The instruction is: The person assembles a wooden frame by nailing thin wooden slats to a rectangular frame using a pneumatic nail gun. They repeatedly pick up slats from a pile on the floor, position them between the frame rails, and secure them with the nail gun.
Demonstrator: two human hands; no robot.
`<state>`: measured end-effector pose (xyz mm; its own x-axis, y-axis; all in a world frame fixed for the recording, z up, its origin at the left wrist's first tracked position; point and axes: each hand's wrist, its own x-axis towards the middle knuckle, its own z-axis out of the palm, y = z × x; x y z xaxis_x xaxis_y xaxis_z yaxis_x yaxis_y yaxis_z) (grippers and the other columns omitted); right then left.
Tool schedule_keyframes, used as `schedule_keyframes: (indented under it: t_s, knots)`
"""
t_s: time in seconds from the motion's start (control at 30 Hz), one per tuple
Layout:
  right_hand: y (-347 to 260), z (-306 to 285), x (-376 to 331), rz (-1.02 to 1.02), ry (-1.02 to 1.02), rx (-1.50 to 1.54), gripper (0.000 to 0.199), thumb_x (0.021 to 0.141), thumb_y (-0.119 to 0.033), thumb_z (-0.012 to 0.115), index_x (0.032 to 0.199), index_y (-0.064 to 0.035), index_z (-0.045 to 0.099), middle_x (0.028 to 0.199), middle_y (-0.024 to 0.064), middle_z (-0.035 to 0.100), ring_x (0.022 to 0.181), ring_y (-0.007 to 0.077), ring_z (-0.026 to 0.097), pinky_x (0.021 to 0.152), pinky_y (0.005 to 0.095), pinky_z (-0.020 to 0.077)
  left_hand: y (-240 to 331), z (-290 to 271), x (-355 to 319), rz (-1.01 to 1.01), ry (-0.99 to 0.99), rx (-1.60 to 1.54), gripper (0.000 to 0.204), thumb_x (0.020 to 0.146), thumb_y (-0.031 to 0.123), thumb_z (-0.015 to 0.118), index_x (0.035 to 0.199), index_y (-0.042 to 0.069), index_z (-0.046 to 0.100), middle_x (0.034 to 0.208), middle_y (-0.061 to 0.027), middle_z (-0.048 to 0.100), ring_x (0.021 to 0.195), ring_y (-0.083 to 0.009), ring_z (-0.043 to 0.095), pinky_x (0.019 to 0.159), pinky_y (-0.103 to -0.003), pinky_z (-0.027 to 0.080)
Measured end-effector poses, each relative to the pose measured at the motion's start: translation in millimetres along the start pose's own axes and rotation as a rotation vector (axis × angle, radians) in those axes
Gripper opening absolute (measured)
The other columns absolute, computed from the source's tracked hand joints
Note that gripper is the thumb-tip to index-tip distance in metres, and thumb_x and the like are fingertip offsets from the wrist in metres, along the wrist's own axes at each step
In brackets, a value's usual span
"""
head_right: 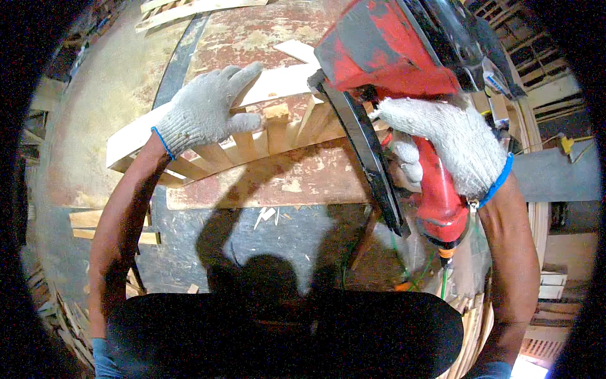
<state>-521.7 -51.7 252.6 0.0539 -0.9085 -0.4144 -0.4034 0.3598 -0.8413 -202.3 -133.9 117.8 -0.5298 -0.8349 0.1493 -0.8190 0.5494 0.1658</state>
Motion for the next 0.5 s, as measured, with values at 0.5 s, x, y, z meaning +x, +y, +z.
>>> schedule_keyframes:
  t_s: [0.5]
  knots:
    - [9, -20, 2, -0.121, -0.076, -0.059, 0.022, 0.093, -0.022, 0.071, 0.102, -0.0013, 0.071, 0.082, 0.0064, 0.067, 0.070, 0.0134, 0.063, 0.060, 0.0306, 0.0508, 19, 3, 16, 0.023, 0.072, 0.025, 0.085, 0.088, 0.056, 0.070, 0.152, 0.008, 0.043, 0.125, -0.0236, 0.061, 0.113, -0.0424, 0.061, 0.095, -0.048, 0.051]
